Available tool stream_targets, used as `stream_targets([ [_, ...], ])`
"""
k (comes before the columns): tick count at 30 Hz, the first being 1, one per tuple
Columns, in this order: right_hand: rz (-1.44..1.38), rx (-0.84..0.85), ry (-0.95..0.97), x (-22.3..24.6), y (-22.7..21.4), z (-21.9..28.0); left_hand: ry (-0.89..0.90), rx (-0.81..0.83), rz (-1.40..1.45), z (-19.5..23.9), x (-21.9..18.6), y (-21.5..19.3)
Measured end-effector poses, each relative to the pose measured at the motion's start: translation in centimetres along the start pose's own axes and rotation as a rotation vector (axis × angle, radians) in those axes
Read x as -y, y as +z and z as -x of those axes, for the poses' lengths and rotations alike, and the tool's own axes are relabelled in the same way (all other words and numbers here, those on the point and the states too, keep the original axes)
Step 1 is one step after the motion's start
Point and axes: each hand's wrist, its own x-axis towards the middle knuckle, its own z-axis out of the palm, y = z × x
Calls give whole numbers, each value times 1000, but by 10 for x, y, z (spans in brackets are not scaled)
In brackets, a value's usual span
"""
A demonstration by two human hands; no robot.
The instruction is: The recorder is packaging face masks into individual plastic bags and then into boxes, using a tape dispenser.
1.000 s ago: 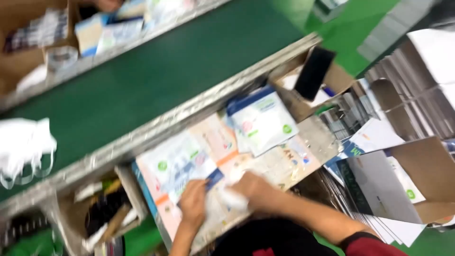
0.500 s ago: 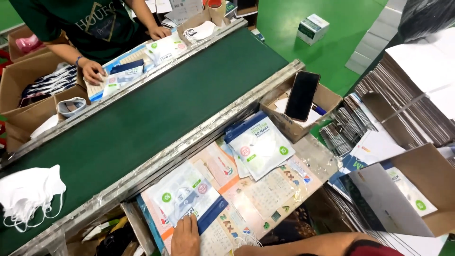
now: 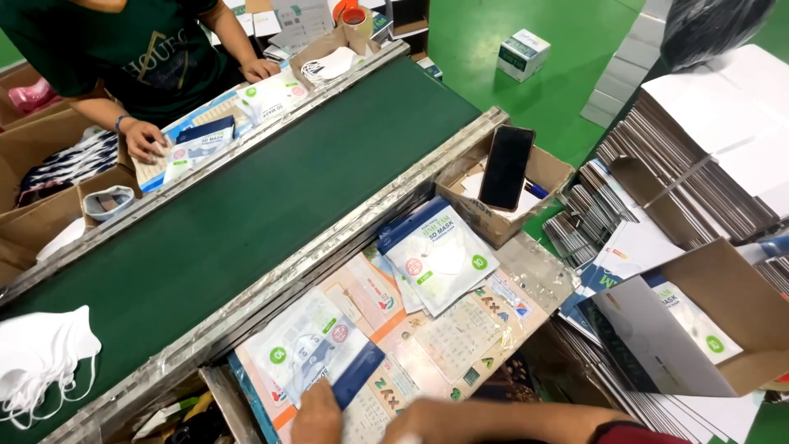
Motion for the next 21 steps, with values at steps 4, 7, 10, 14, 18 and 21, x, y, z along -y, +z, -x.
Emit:
stream_targets([
  [4,-601,16,-86,-5,-60,-7,-260,79,134,-77,25,-115],
  [7,-346,-694,324,14,-74,-25,-276,-43,143,-111,17,-148],
  [10,-501,-791,178,26,-72,-32,-198,-374,252,-155,-19,-198],
  [14,-610,-798,291,3,-70,-28,-162,-613,529,-187,-52,-230],
  [18,-161,-854,259,15,-92,-14,-163,-718,571,-200,-56,-256],
  [21,368,-985,86,47,-94,-12,-74,-785,483,-204,-61,-267],
])
